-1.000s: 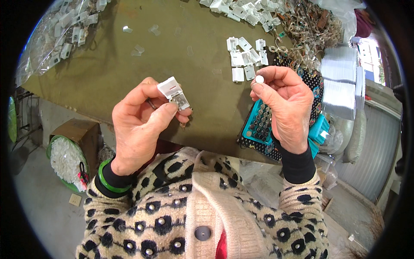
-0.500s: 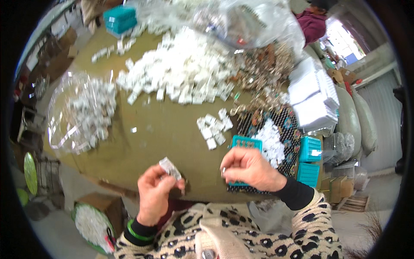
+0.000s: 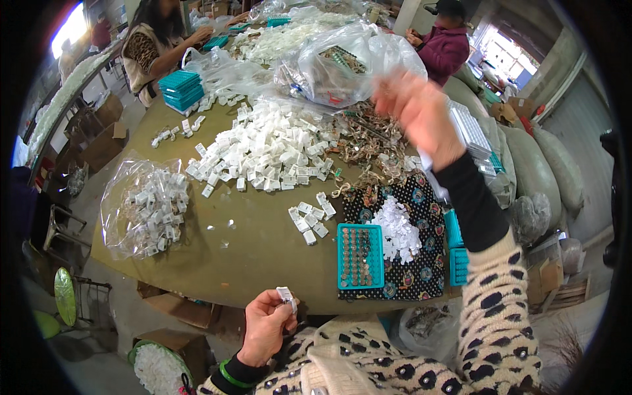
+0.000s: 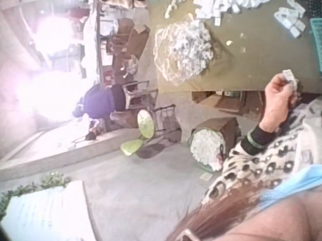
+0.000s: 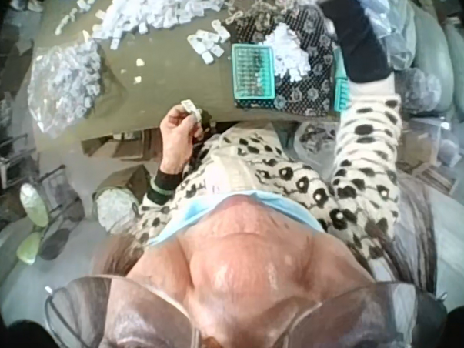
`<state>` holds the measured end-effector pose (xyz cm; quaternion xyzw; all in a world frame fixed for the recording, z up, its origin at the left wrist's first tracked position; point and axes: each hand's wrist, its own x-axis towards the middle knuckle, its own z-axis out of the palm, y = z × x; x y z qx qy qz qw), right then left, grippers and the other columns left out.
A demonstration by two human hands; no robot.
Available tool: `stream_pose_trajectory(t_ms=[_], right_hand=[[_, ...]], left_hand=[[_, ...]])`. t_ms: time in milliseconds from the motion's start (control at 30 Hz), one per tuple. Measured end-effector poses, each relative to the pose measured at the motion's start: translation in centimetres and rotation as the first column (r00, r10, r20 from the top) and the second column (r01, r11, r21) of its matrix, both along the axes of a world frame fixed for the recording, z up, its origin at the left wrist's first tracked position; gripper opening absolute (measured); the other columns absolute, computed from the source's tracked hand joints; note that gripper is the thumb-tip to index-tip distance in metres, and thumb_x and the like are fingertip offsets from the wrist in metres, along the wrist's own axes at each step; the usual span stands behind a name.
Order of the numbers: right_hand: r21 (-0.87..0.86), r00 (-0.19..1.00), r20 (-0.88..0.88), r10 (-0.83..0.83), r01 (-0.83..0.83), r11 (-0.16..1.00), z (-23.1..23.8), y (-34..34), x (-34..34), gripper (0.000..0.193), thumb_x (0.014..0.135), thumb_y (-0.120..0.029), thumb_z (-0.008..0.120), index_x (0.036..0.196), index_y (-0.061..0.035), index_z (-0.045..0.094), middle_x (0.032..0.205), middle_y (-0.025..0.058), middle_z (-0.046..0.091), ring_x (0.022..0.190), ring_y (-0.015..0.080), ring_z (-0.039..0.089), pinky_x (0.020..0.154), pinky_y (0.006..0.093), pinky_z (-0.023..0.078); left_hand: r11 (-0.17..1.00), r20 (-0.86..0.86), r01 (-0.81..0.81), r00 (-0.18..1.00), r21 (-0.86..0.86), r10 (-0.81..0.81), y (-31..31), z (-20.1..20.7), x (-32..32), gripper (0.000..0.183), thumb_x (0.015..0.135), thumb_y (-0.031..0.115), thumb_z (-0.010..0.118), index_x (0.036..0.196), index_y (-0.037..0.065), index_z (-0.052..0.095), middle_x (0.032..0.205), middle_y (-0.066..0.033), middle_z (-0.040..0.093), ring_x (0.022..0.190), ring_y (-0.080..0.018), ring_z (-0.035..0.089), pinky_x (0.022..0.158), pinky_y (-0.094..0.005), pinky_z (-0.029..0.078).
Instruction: The person repeatedly picks small white plastic housings and metal pins from a table, inserts the pins into the housings, and places the assembled units back on the table. The hands work continuously with the parts and a blue tray of pins nearby.
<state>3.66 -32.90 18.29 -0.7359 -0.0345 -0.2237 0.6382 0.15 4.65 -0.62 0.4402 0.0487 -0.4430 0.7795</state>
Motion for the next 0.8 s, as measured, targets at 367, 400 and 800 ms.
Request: stream_pose_trajectory(t_ms=[367, 400, 800], right_hand=[[0.084, 0.941, -0.312, -0.132, 0.166, 0.983, -8.1, 6.8, -9.4, 0.023, 0.096, -0.013, 0.061, 0.112, 0.0036, 0.063, 0.089, 0.0099, 0.069, 0.073, 0.0133, 0.065, 0.067, 0.0268, 0.054], [-0.007, 0.913, -0.372, -0.169, 0.179, 0.984, -9.0, 7.9, -10.9, 0.023, 0.096, -0.012, 0.061, 0.113, 0.0026, 0.063, 0.089, 0.0086, 0.069, 0.075, 0.0128, 0.065, 0.069, 0.0256, 0.053], [-0.731, 0.877, 0.048, -0.478, 0.357, 0.581, -16.3, 10.3, -16.1, 0.009, 0.088, 0.000, 0.062, 0.095, 0.0018, 0.067, 0.081, 0.0100, 0.064, 0.065, 0.0181, 0.061, 0.059, 0.0285, 0.047]], left_hand=[[0.998, 0.021, 0.062, 0.998, -0.011, -0.062, -1.0, 0.1, -0.7, 0.012, 0.083, -0.005, 0.055, 0.090, 0.004, 0.059, 0.080, -0.0060, 0.061, 0.060, -0.0115, 0.053, 0.049, -0.0238, 0.039], [0.997, 0.008, 0.074, 0.997, -0.028, -0.074, -1.0, 0.2, -0.9, 0.011, 0.083, -0.004, 0.056, 0.091, 0.004, 0.059, 0.080, -0.0056, 0.061, 0.060, -0.0113, 0.053, 0.049, -0.0234, 0.039], [0.980, 0.213, 0.184, 0.957, 0.070, -0.195, -3.2, 1.5, -2.0, 0.020, 0.089, -0.003, 0.059, 0.108, -0.003, 0.064, 0.094, -0.0100, 0.068, 0.064, -0.0102, 0.055, 0.056, -0.0237, 0.046]])
